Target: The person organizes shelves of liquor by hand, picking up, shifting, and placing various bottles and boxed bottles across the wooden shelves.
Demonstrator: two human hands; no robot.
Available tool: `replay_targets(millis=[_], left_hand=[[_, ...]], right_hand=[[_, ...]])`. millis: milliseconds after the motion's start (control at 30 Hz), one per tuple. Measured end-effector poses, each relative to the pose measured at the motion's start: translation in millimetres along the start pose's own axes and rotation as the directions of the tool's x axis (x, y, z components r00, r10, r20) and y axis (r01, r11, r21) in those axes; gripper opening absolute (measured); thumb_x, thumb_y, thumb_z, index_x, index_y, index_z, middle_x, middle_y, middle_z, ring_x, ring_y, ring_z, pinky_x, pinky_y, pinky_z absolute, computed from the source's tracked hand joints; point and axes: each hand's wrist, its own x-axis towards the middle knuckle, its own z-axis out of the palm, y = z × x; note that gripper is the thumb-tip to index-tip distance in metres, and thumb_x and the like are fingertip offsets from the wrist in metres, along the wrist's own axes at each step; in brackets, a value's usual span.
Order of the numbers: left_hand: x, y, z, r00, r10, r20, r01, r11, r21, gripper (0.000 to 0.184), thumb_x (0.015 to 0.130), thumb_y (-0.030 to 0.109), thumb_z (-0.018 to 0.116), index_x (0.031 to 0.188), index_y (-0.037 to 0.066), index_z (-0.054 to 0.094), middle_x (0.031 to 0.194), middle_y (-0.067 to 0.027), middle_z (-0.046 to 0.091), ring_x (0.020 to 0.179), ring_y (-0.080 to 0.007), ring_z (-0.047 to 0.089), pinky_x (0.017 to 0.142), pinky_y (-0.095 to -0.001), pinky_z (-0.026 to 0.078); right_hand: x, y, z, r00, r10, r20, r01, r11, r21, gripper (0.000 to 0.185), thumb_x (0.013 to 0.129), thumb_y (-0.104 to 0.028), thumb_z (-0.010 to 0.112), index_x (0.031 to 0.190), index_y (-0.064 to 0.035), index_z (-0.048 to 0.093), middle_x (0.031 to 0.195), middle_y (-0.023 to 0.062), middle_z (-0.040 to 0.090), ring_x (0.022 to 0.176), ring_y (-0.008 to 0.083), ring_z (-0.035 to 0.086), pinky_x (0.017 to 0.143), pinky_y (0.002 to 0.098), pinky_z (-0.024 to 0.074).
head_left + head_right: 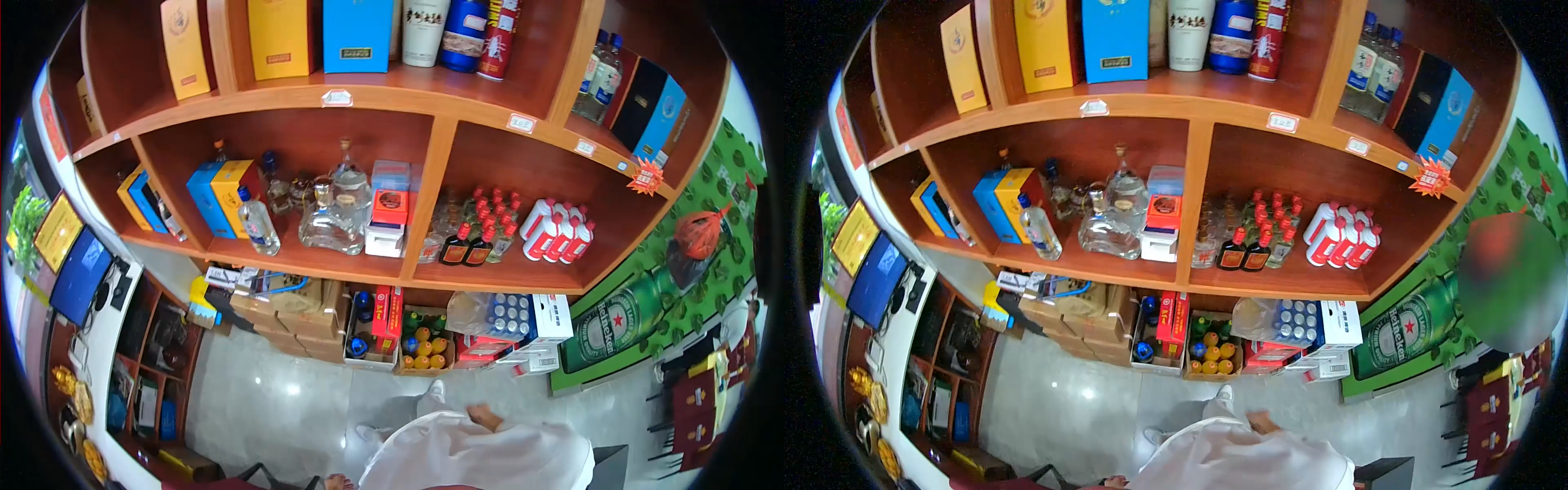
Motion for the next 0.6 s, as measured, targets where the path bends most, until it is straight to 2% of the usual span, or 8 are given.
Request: replay_targets(millis=[33, 67, 100, 200, 300, 433, 500, 600], left_hand=[[5, 13, -1, 1.000, 0.010, 0.006, -0.010, 1.000, 0.020, 0.023, 0.093, 0.020, 0.059, 0.107, 0.004, 0.069, 0.091, -0.0207, 0.071, 0.072, -0.0356, 0.072, 0.063, -0.0479, 0.061], [14, 24, -2, 1.000, 0.020, 0.011, -0.021, 0.999, 0.043, 0.023, 0.094, 0.019, 0.059, 0.108, 0.004, 0.069, 0.092, -0.0211, 0.071, 0.072, -0.0362, 0.073, 0.063, -0.0483, 0.062], [21, 35, -4, 0.999, 0.030, 0.015, -0.031, 0.997, 0.067, 0.022, 0.095, 0.019, 0.058, 0.108, 0.005, 0.068, 0.093, -0.0215, 0.071, 0.073, -0.0369, 0.073, 0.063, -0.0486, 0.062], [42, 74, 2, 0.996, 0.081, 0.030, -0.085, 0.982, 0.166, 0.022, 0.097, 0.019, 0.056, 0.111, 0.005, 0.067, 0.096, -0.0227, 0.070, 0.074, -0.0390, 0.073, 0.062, -0.0497, 0.062], [60, 124, 20, 0.987, 0.161, 0.004, -0.157, 0.956, 0.247, 0.018, 0.097, 0.016, 0.055, 0.110, 0.006, 0.063, 0.092, -0.0203, 0.070, 0.069, -0.0388, 0.071, 0.060, -0.0511, 0.062], [47, 184, 69, 0.963, 0.264, 0.057, -0.270, 0.935, 0.230, 0.021, 0.095, 0.012, 0.054, 0.114, 0.006, 0.062, 0.090, -0.0185, 0.070, 0.068, -0.0343, 0.071, 0.059, -0.0483, 0.063], [47, 196, 91, 0.926, 0.332, 0.178, -0.368, 0.896, 0.247, 0.023, 0.094, 0.011, 0.054, 0.114, 0.006, 0.063, 0.091, -0.0173, 0.070, 0.070, -0.0321, 0.072, 0.059, -0.0470, 0.063], [45, 201, 121, 0.924, 0.309, 0.226, -0.363, 0.896, 0.257, 0.021, 0.095, 0.012, 0.056, 0.114, 0.007, 0.063, 0.091, -0.0172, 0.071, 0.072, -0.0322, 0.073, 0.059, -0.0460, 0.063]], right_hand=[[-44, 3, 26, 0.962, -0.102, -0.254, 0.017, 0.948, -0.319, 0.032, 0.086, -0.038, 0.067, 0.084, -0.0071, 0.074, 0.081, 0.0139, 0.075, 0.081, 0.0260, 0.074, 0.072, 0.0431, 0.0582], [-100, -3, 29, 0.895, 0.150, -0.419, -0.115, 0.988, 0.108, 0.029, 0.082, -0.034, 0.070, 0.082, -0.0056, 0.075, 0.084, 0.0156, 0.076, 0.086, 0.0274, 0.075, 0.076, 0.0433, 0.0584], [-130, -7, 32, 0.778, 0.436, -0.453, -0.160, 0.834, 0.528, 0.027, 0.077, -0.030, 0.074, 0.081, -0.0040, 0.076, 0.087, 0.0173, 0.077, 0.091, 0.0288, 0.075, 0.079, 0.0434, 0.0586], [-151, -3, 33, 0.760, 0.649, 0.031, -0.528, 0.590, 0.611, 0.026, 0.070, -0.024, 0.077, 0.081, -0.0006, 0.077, 0.092, 0.0193, 0.077, 0.091, 0.0302, 0.075, 0.082, 0.0435, 0.0584], [-161, -46, -15, 0.790, 0.595, -0.148, -0.420, 0.702, 0.575, 0.024, 0.076, -0.025, 0.072, 0.083, -0.0030, 0.078, 0.091, 0.0202, 0.076, 0.088, 0.0348, 0.075, 0.080, 0.0437, 0.0587], [-101, -57, -51, 0.909, 0.327, -0.259, -0.120, 0.799, 0.589, 0.020, 0.079, -0.026, 0.072, 0.077, -0.0072, 0.078, 0.070, 0.0087, 0.074, 0.063, 0.0185, 0.070, 0.063, 0.0357, 0.0576], [-97, -77, -80, 0.874, 0.186, -0.449, 0.138, 0.791, 0.596, 0.020, 0.081, -0.024, 0.070, 0.075, -0.0068, 0.077, 0.068, 0.0083, 0.073, 0.061, 0.0187, 0.069, 0.062, 0.0346, 0.0574], [-99, -95, -102, 0.889, 0.173, -0.424, 0.235, 0.621, 0.747, 0.021, 0.080, -0.025, 0.070, 0.075, -0.0053, 0.077, 0.069, 0.0093, 0.073, 0.061, 0.0190, 0.069, 0.063, 0.0351, 0.0577]])
